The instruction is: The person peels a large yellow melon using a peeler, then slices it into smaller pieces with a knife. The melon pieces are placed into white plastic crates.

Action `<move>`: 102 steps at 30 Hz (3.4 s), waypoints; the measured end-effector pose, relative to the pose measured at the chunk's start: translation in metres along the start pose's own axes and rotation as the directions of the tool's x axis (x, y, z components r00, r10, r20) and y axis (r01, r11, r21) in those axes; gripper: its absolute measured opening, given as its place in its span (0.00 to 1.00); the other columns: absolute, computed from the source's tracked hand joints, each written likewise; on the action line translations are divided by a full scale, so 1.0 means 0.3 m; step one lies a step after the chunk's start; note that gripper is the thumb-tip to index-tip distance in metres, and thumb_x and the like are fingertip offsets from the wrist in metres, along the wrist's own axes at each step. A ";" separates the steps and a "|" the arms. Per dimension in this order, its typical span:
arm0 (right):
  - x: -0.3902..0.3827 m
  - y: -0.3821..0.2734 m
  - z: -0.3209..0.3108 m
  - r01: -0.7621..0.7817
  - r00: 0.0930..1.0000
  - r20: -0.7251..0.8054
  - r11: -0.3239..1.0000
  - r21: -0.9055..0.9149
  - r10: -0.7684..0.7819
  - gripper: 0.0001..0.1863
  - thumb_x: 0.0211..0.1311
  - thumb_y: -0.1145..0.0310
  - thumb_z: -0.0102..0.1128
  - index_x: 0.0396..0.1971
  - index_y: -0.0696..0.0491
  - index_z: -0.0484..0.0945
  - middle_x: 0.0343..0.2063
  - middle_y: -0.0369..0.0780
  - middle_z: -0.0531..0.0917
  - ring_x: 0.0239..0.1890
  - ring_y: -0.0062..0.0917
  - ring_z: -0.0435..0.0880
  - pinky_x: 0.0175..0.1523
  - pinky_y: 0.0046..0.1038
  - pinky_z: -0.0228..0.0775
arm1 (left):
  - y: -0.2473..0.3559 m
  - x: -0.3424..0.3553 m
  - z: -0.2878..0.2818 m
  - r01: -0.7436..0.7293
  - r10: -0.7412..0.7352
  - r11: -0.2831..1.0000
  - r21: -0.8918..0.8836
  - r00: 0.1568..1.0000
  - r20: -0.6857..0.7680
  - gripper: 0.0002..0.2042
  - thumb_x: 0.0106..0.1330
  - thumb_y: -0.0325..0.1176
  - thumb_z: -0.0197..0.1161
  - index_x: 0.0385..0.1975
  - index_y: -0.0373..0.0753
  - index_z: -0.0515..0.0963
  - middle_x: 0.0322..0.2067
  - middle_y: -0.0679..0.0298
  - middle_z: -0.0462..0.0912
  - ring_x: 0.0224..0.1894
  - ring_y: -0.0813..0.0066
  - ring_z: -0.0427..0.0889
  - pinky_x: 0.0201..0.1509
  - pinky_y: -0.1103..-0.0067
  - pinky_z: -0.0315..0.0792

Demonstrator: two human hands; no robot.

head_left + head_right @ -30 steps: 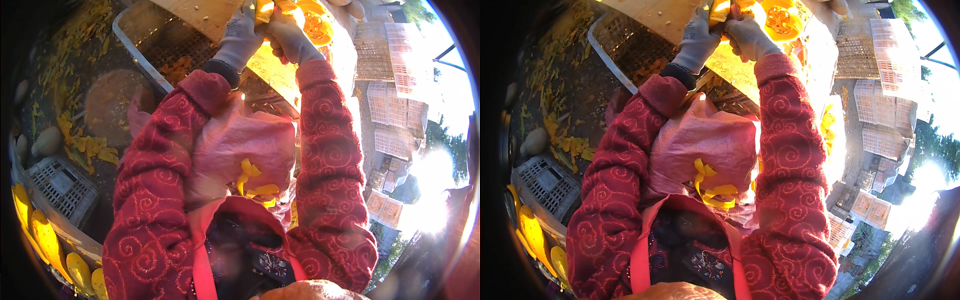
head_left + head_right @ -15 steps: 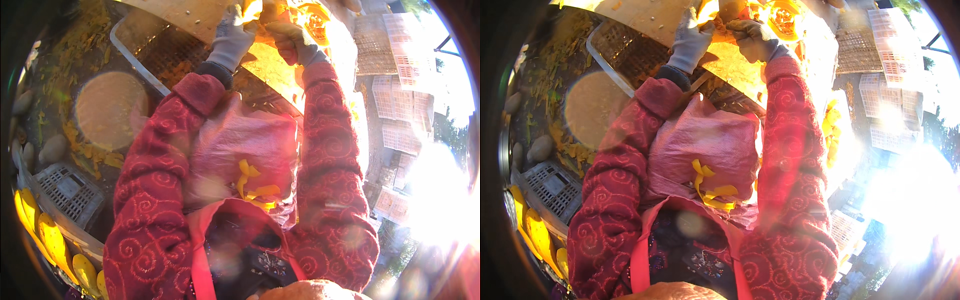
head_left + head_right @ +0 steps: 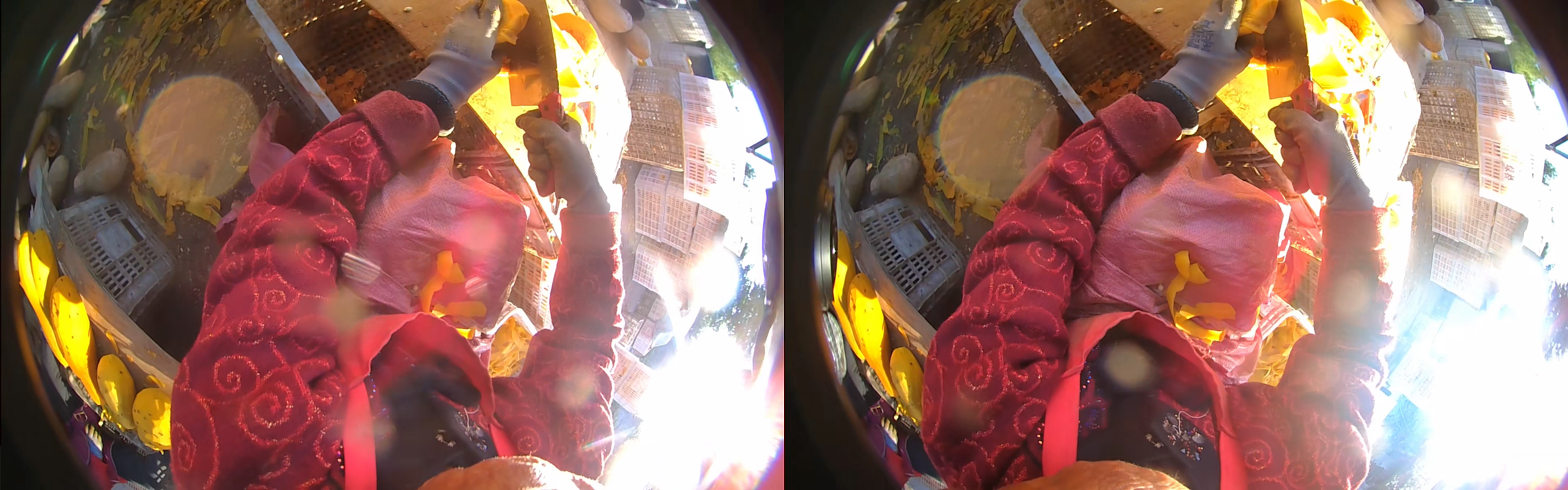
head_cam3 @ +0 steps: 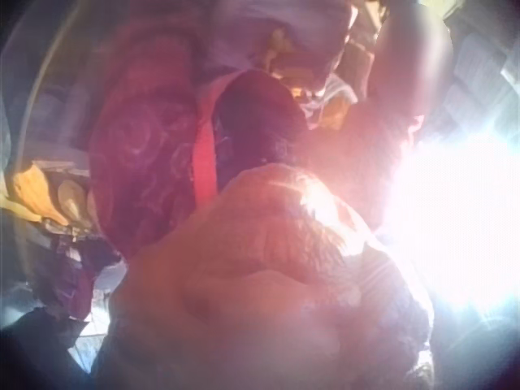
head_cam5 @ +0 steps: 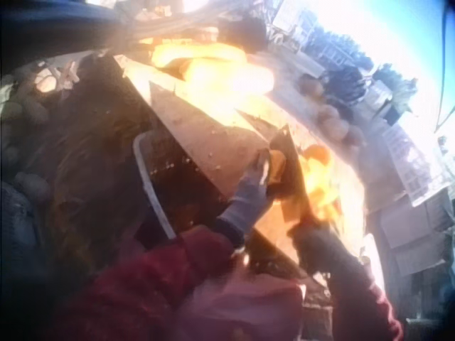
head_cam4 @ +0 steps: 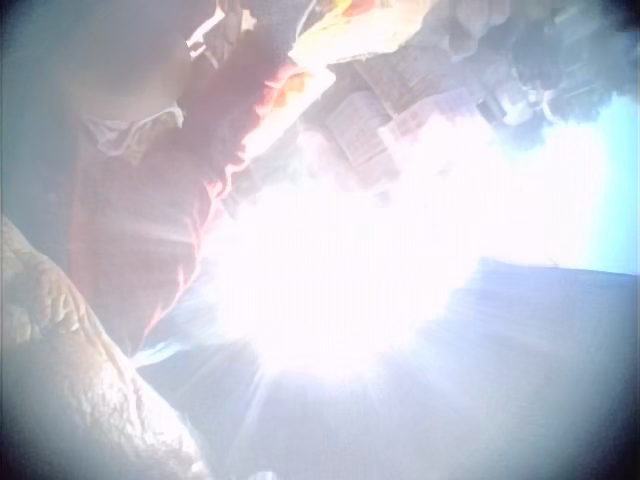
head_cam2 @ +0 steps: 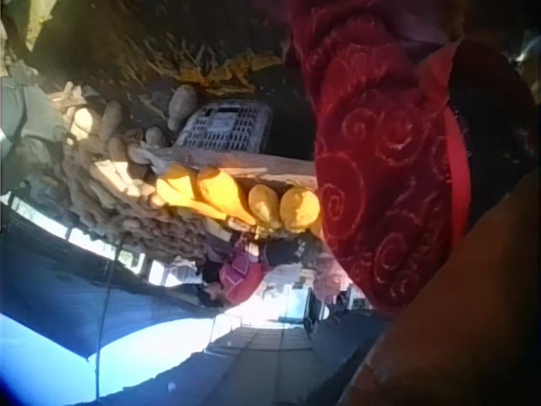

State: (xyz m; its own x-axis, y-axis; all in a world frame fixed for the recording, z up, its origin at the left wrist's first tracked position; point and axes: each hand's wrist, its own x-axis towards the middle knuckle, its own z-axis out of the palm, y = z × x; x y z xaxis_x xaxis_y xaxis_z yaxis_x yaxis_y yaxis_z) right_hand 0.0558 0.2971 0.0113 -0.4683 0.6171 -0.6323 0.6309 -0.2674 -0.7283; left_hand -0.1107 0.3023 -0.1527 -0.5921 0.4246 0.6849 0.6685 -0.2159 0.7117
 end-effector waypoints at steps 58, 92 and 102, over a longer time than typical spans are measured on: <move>0.199 0.567 -0.777 -0.032 0.537 -0.513 0.592 -0.805 -0.669 0.21 0.61 0.57 0.61 0.47 0.57 0.78 0.31 0.43 0.84 0.31 0.26 0.81 0.40 0.31 0.73 | 0.062 0.067 -0.143 0.396 -0.572 0.592 -0.702 0.820 -0.020 0.15 0.62 0.25 0.65 0.48 0.34 0.74 0.38 0.62 0.83 0.35 0.74 0.82 0.40 0.79 0.77; -0.009 0.193 -0.108 0.501 0.835 -0.322 0.859 0.107 -0.447 0.15 0.65 0.63 0.53 0.41 0.60 0.76 0.27 0.37 0.78 0.23 0.19 0.77 0.29 0.22 0.73 | 0.023 0.046 -0.128 0.212 -0.426 0.610 -0.763 0.900 -0.090 0.12 0.63 0.28 0.65 0.45 0.37 0.78 0.40 0.66 0.83 0.38 0.78 0.81 0.39 0.80 0.76; 0.177 0.022 0.141 0.529 0.827 -0.367 0.811 0.251 -0.426 0.21 0.61 0.51 0.61 0.33 0.57 0.73 0.18 0.33 0.72 0.17 0.15 0.67 0.21 0.21 0.61 | 0.011 0.048 -0.154 0.201 -0.445 0.463 -0.863 0.895 -0.031 0.18 0.64 0.19 0.61 0.54 0.37 0.70 0.46 0.65 0.78 0.45 0.77 0.78 0.52 0.80 0.74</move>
State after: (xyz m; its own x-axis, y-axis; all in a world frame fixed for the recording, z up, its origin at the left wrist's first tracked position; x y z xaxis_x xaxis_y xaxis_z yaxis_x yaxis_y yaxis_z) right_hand 0.0089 0.2968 -0.0381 -0.4289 0.8959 -0.1156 0.1082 -0.0761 -0.9912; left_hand -0.1379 0.2672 -0.1332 -0.8412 0.4490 0.3013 -0.1974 -0.7738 0.6019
